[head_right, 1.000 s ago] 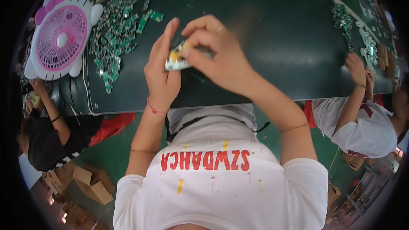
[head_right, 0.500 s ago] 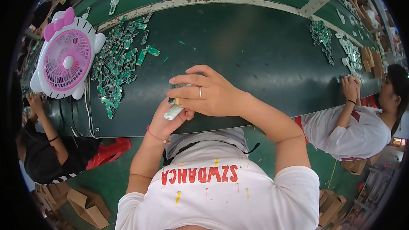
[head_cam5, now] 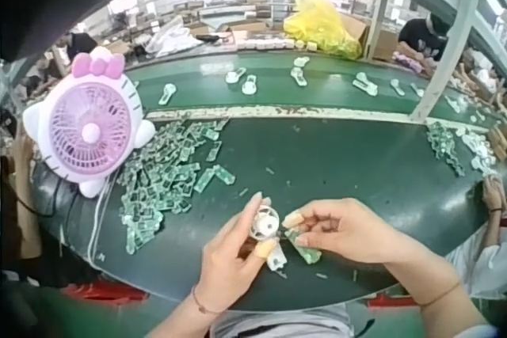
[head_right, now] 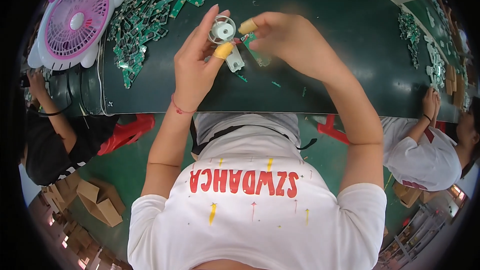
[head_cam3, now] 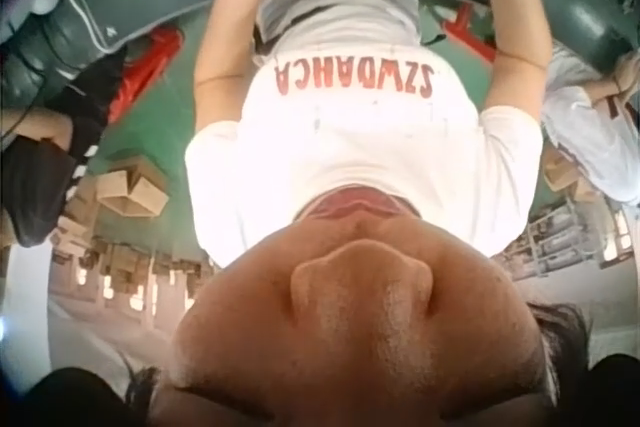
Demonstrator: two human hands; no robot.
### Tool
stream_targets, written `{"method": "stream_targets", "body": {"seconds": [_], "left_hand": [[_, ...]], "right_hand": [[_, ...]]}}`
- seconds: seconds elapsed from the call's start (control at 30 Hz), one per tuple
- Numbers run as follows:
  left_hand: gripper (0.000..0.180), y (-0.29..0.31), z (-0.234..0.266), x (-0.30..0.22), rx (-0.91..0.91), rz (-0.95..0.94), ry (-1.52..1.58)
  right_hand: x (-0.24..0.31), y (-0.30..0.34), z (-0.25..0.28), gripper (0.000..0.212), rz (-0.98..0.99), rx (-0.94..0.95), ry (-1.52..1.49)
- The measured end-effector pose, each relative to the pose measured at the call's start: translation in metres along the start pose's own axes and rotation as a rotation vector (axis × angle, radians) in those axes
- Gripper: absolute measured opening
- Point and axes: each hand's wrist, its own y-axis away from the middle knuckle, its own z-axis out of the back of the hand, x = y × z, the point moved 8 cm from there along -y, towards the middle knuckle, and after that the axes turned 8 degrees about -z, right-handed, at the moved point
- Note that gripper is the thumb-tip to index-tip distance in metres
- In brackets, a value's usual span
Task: The person assembles small electronic components into plastic housings by hand, taking circuit boards from a cardboard box and fitting them into the housings.
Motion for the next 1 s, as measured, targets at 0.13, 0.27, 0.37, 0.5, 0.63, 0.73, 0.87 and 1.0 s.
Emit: {"method": "stream_targets", "body": {"seconds": [0.13,0.27,0.37,0.5,0.63,0.73,0.87,1.0], "left_hand": [[0.062,-0.003,-0.008,-0.011,0.144,-0.091,-0.072],[0.061,-0.002,-0.001,-0.010,0.059,-0.109,-0.096],[0.061,-0.004,0.002,-0.009,0.021,-0.111,-0.079],[0.062,-0.005,-0.004,-0.015,0.107,-0.151,-0.065],[0.062,-0.003,-0.009,-0.010,0.134,-0.062,0.033],[0.061,0.000,-0.010,-0.002,0.095,0.036,0.290],[0.057,-0.002,-0.011,-0.004,0.080,0.142,0.560],[0.055,0.001,-0.006,0.002,0.061,0.271,0.587]], "right_hand": [[-0.010,0.001,-0.010,0.029,-0.085,0.078,-0.254],[-0.008,0.005,-0.012,0.026,-0.049,0.044,-0.368],[-0.008,0.008,-0.018,0.025,-0.065,0.015,-0.344],[0.001,0.011,-0.019,0.024,0.020,0.018,-0.462],[0.001,0.012,-0.013,0.025,0.021,-0.094,-0.436],[0.004,0.016,-0.016,0.023,0.075,-0.123,-0.508],[0.010,0.025,-0.025,0.023,0.123,-0.146,-0.519],[0.015,0.026,-0.030,0.023,0.187,-0.217,-0.164]]}}
